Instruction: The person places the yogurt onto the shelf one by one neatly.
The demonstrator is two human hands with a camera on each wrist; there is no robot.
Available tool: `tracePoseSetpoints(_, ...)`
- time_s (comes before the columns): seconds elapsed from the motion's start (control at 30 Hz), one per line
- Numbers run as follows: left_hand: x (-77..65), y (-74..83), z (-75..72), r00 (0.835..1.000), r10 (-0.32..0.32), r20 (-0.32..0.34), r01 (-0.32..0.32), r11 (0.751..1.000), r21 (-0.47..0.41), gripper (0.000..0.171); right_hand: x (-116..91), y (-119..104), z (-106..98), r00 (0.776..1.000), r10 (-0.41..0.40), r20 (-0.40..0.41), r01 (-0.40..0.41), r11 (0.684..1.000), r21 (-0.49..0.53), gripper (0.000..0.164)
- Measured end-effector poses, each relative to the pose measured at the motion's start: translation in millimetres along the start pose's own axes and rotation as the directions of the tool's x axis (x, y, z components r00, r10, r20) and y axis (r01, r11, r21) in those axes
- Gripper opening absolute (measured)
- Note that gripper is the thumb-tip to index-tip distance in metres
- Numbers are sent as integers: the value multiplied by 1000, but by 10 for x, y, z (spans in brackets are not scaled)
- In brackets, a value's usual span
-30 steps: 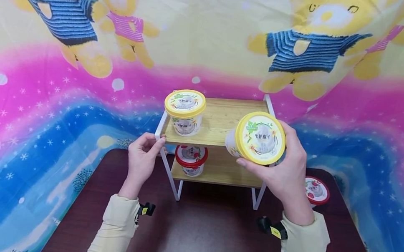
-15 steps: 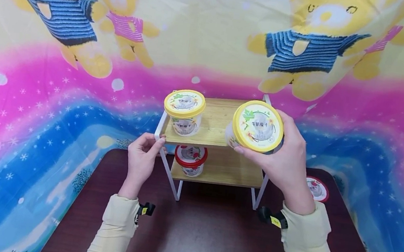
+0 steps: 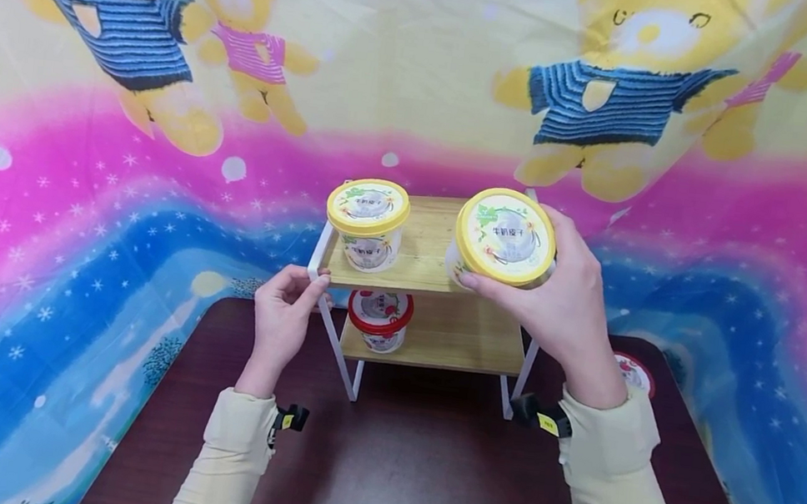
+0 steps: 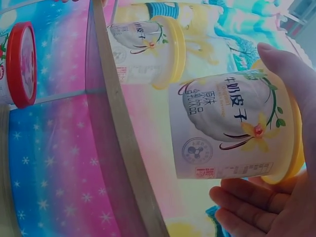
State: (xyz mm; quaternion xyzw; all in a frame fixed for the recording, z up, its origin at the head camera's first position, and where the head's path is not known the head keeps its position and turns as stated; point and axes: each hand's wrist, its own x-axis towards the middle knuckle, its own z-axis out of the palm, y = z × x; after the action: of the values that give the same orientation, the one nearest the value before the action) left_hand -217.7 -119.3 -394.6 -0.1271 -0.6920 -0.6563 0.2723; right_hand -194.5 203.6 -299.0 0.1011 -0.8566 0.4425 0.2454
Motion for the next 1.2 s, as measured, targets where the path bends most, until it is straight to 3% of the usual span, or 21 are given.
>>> tracePoseSetpoints(0.13, -19, 149, 1, 1000, 4, 3, -4, 1000, 12, 10, 32, -44, 29, 1000, 17, 14, -17, 1000, -15, 96)
tracePoseSetpoints(0.6, -19, 152, -1, 1000, 11, 9, -11, 1000, -2, 10, 129, -179, 123, 988, 157, -5, -156, 978, -137, 107)
tracePoseSetpoints(1.2, -19, 157, -3, 1000, 12, 9, -12, 1000, 21, 10, 242, -145, 141, 981, 193, -15, -191, 950, -247, 116)
